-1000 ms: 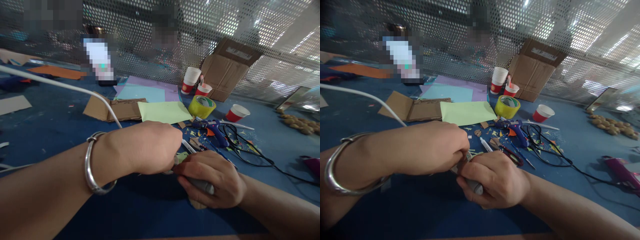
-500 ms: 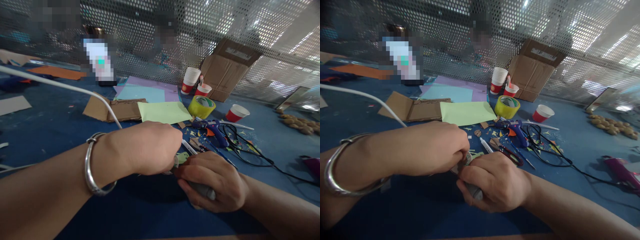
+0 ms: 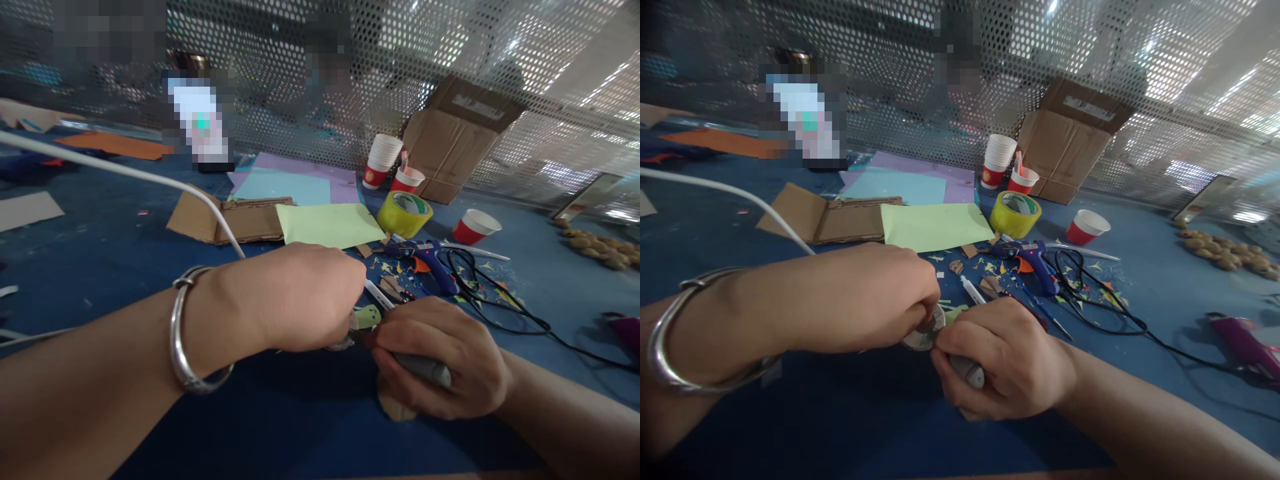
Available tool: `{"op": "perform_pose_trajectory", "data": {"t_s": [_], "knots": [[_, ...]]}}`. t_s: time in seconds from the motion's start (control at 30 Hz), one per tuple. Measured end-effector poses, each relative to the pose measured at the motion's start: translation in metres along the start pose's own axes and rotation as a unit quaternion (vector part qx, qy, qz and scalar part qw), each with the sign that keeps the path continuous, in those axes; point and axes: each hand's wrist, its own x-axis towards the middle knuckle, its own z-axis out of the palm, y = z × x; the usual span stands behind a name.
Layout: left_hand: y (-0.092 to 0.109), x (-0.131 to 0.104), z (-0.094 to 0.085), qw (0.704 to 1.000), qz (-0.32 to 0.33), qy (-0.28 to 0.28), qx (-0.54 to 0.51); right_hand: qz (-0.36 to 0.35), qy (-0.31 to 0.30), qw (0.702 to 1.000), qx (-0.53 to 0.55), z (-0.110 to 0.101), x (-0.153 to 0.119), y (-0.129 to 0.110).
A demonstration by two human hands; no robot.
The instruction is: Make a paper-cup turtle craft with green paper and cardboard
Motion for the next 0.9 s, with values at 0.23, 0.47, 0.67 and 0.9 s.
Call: {"op": "perform_pose_trajectory", "data": {"t_s": [0.23,0.47,0.67,0.9], "knots": [[0.000,0.000,0.001,1.000,-0.004,-0.009,0.009,0.005,0.014,1.000,-0.010,-0.001,-0.001,0.003],[-0.006,0.003,0.005,1.000,-0.007,0.001,-0.014,0.023,0.046,0.998,-0.029,-0.003,-0.001,-0.001],[-0.006,0.000,0.004,0.999,-0.001,0.012,-0.040,-0.002,0.037,0.999,-0.010,0.005,-0.001,-0.003],[-0.006,-0.002,0.006,0.999,0.017,0.026,-0.044,-0.018,-0.006,1.000,-0.016,0.012,0.001,-0.001]]}}
